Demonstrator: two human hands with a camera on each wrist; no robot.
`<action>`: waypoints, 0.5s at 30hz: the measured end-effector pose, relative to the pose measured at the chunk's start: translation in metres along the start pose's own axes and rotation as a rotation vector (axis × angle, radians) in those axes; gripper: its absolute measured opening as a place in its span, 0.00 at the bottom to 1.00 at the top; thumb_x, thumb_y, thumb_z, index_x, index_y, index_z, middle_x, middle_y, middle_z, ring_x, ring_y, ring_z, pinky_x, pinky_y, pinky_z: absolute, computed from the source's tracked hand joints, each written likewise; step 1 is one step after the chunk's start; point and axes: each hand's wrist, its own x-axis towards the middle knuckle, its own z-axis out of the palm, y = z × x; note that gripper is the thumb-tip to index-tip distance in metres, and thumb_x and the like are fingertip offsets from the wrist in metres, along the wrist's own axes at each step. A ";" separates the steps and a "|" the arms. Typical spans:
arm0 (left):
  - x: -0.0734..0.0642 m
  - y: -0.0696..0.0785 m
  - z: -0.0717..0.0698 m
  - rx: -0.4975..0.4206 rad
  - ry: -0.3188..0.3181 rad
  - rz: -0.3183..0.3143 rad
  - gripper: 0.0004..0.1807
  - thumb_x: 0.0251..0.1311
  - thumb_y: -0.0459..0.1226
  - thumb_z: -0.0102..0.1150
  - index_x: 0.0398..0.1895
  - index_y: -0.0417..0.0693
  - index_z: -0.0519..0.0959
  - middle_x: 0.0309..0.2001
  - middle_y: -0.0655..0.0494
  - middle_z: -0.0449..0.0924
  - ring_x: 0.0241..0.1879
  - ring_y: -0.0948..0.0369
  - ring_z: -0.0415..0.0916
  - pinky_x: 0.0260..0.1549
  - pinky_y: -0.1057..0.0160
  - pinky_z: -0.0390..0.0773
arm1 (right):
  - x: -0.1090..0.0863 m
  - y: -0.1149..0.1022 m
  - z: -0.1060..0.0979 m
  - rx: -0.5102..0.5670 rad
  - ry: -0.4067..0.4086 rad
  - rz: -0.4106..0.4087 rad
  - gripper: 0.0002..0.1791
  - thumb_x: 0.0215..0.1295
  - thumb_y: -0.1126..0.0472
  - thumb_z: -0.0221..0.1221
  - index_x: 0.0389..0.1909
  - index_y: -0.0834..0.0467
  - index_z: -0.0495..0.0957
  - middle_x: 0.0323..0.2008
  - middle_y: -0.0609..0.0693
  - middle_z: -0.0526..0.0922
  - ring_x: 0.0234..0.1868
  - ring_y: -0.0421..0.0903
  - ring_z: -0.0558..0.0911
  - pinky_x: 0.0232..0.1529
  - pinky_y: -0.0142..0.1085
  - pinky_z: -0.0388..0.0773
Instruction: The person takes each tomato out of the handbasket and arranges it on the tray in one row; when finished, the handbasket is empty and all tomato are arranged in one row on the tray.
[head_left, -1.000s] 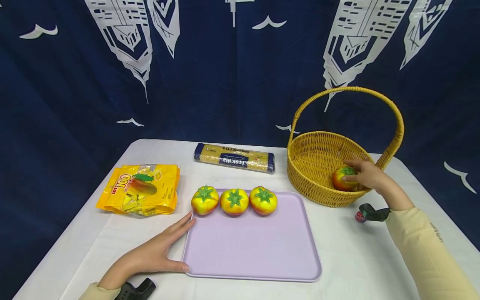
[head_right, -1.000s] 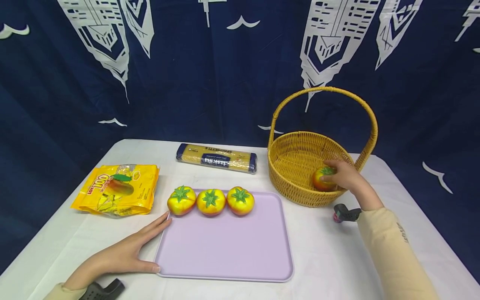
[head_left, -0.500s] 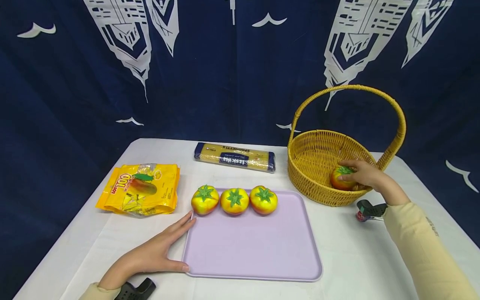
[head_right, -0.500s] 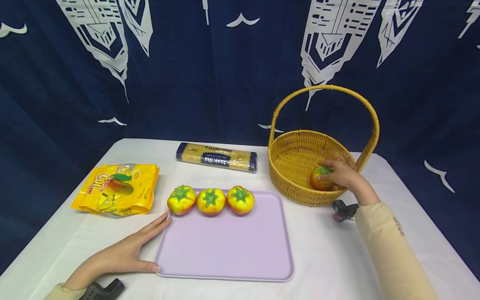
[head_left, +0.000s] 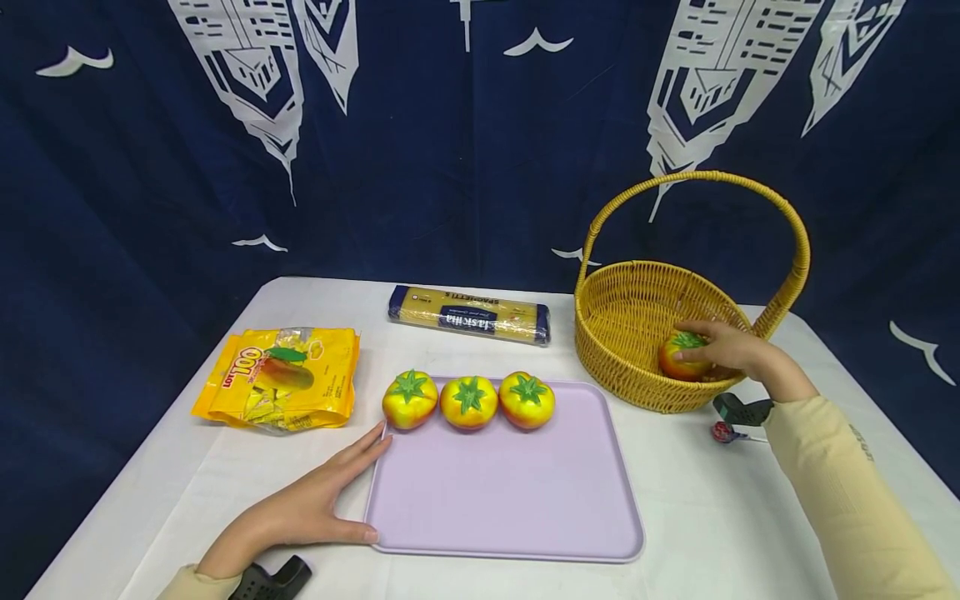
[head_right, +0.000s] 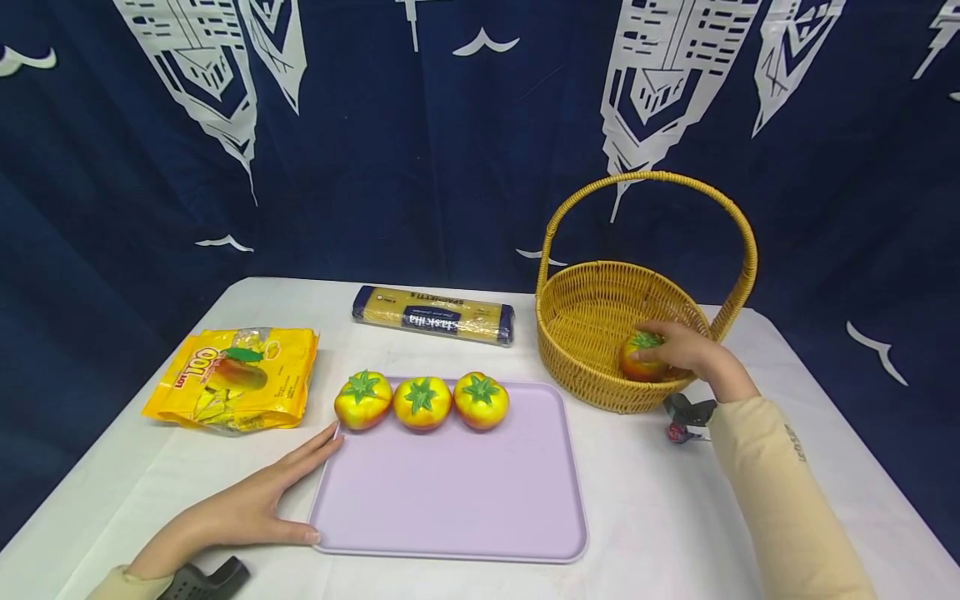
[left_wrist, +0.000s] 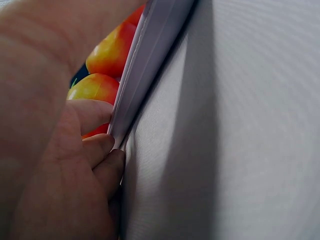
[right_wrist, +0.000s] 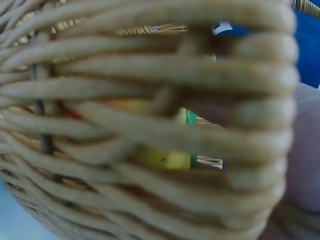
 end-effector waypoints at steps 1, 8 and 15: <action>0.000 0.000 0.000 0.002 0.001 0.001 0.56 0.44 0.61 0.65 0.73 0.50 0.51 0.74 0.51 0.39 0.69 0.47 0.44 0.60 0.40 0.54 | 0.000 0.000 0.000 -0.001 -0.002 0.001 0.43 0.64 0.53 0.58 0.67 0.74 0.48 0.55 0.74 0.59 0.51 0.64 0.63 0.48 0.47 0.68; 0.000 0.000 0.000 0.002 0.003 0.003 0.56 0.44 0.61 0.65 0.73 0.49 0.51 0.74 0.51 0.39 0.69 0.47 0.44 0.60 0.40 0.54 | 0.001 0.000 0.001 0.011 -0.003 -0.013 0.45 0.63 0.52 0.60 0.68 0.73 0.47 0.56 0.74 0.58 0.53 0.65 0.63 0.50 0.50 0.65; 0.000 0.001 0.000 0.002 0.001 -0.001 0.56 0.44 0.61 0.65 0.73 0.49 0.51 0.73 0.51 0.39 0.69 0.47 0.44 0.60 0.40 0.54 | 0.001 0.001 0.004 -0.008 0.022 -0.084 0.41 0.62 0.54 0.61 0.68 0.70 0.53 0.55 0.72 0.64 0.52 0.63 0.65 0.50 0.50 0.66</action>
